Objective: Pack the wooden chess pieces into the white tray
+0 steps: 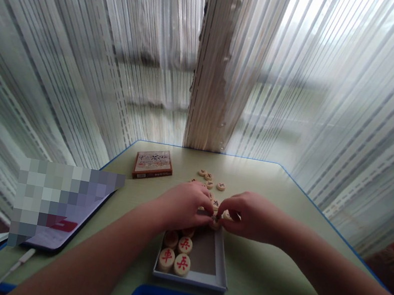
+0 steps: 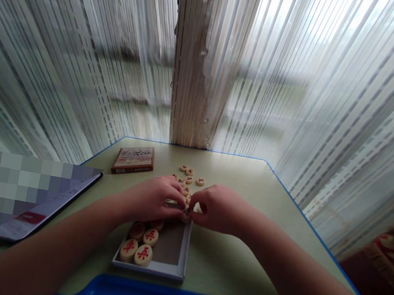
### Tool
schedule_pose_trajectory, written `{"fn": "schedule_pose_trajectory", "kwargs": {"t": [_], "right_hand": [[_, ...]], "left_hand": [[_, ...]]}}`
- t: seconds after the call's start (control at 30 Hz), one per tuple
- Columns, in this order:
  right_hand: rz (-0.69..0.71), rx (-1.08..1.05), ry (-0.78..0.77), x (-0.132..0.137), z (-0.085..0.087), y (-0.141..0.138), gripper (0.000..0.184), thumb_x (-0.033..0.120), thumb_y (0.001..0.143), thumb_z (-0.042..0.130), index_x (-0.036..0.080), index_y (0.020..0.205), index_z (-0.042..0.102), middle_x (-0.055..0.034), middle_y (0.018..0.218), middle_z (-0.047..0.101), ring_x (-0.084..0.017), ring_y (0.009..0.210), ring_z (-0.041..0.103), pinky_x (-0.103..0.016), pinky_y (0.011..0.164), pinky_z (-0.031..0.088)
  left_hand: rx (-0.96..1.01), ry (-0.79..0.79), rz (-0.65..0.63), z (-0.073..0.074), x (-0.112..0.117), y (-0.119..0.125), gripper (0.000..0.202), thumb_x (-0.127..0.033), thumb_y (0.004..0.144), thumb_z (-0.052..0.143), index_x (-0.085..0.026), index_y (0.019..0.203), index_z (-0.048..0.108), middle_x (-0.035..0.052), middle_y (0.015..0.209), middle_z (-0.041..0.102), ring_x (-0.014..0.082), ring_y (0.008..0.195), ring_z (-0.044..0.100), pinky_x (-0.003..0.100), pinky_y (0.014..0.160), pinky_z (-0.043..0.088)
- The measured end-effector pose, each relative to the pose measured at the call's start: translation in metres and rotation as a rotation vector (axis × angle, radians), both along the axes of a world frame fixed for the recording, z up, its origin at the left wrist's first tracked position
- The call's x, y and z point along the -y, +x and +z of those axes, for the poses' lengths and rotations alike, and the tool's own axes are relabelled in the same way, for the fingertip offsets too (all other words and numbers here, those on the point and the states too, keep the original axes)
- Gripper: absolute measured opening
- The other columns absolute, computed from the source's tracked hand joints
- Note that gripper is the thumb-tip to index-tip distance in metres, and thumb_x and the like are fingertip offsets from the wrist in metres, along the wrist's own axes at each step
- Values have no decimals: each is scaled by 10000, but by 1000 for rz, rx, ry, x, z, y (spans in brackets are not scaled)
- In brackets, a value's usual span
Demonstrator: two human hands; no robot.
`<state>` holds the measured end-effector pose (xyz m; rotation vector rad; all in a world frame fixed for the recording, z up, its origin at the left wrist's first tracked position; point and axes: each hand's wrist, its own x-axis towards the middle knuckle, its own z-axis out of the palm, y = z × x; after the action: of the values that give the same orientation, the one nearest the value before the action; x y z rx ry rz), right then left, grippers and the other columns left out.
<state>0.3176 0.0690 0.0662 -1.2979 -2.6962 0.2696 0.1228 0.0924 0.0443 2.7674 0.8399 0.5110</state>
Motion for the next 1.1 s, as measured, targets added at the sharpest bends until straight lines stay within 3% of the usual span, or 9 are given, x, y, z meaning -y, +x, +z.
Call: {"fn": "schedule_pose_trajectory", "kwargs": {"t": [0.4, 0.73, 1.1], "right_hand": [[23, -19, 15, 1, 1, 1, 148, 200, 715, 571, 214, 771, 707, 1, 599, 625, -86, 501, 497, -204, 499, 308], [-11, 15, 5, 1, 0, 0, 173, 342, 735, 603, 237, 822, 709, 2, 604, 628, -93, 510, 500, -214, 496, 289], [-16, 3, 35, -1, -3, 1, 175, 348, 735, 598, 241, 818, 708, 7, 599, 620, -87, 500, 478, -217, 491, 277]], "left_hand": [[-6, -38, -27, 2, -1, -2, 198, -343, 781, 613, -195, 841, 729, 53, 865, 674, 171, 806, 589, 269, 712, 429], [-9, -58, -16, 3, -2, -2, 200, -347, 774, 622, -202, 856, 732, 45, 857, 669, 169, 808, 586, 267, 724, 428], [21, -64, -36, 3, -4, -4, 178, -300, 780, 619, -190, 861, 732, 54, 861, 679, 161, 797, 596, 256, 718, 440]]}}
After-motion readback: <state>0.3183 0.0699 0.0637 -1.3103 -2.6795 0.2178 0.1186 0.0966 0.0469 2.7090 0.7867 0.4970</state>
